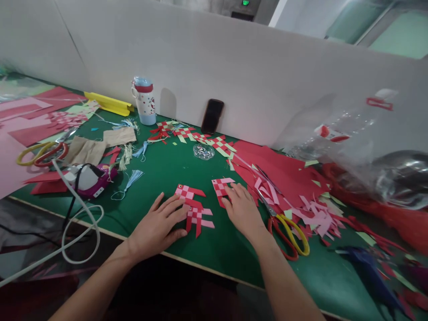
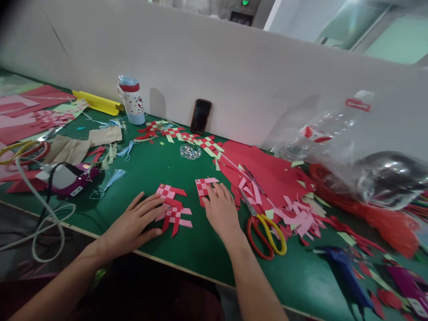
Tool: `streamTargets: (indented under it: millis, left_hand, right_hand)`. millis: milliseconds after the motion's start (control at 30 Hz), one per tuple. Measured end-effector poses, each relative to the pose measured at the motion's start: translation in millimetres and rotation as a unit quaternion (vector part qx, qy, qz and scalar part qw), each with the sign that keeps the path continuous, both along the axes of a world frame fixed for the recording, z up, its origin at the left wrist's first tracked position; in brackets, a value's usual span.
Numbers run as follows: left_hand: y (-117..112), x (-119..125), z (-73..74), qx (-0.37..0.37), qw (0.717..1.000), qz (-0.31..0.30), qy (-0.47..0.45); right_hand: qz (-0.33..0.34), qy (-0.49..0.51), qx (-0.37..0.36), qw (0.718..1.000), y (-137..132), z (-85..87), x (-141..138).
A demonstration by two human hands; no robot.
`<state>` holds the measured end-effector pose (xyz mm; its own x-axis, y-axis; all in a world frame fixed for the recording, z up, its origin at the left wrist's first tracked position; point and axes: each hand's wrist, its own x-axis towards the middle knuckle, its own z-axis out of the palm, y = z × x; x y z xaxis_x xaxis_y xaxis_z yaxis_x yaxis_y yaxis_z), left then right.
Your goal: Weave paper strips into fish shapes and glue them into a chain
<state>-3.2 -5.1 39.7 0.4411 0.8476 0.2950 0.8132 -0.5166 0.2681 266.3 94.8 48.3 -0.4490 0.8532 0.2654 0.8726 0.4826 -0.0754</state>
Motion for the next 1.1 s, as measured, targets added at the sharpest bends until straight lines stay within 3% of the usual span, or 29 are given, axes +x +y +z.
streamTargets:
  millis: [133, 333, 500, 667, 833, 1000, 1100]
  left_hand:
    - [1.1, -0.7, -3.2, 0.000, 0.999, 0.034, -0.021]
    - [5.5, 3.3, -8.4, 0.031, 0.996, 0.033, -0.075]
    - [10.5, 4.1, -18.5, 0.061, 0.993, 0.024, -0.103]
    - [7.8, -0.9, -23.7, 0.081, 0.987, 0.050, -0.127]
    - [7.1, -1.2, -24.7, 0.084, 0.987, 0.055, -0.122]
    - [8.7, -2.6, -28.0, 0.084, 0.990, 0.043, -0.107]
    - [9.5, -5.1, -30.6, 0.086, 0.990, 0.034, -0.105]
  right_hand:
    - [-0.013, 0.059, 0.060, 0.996, -27.5, 17.6, 36.1]
    - [-0.155, 0.062, 0.156, 0.973, -93.8, 29.2, 137.8]
    - [-0.312, 0.001, 0.143, 0.939, -125.0, 21.8, 216.4]
    - [-0.452, -0.039, 0.044, 0.890, -115.3, 11.3, 277.9]
    - [-0.478, 0.019, -0.036, 0.877, -101.6, 3.4, 307.2]
    - [-0.478, 0.085, -0.025, 0.874, -102.4, 2.5, 306.0]
    - [-0.477, 0.148, 0.027, 0.866, -109.3, 11.5, 294.8]
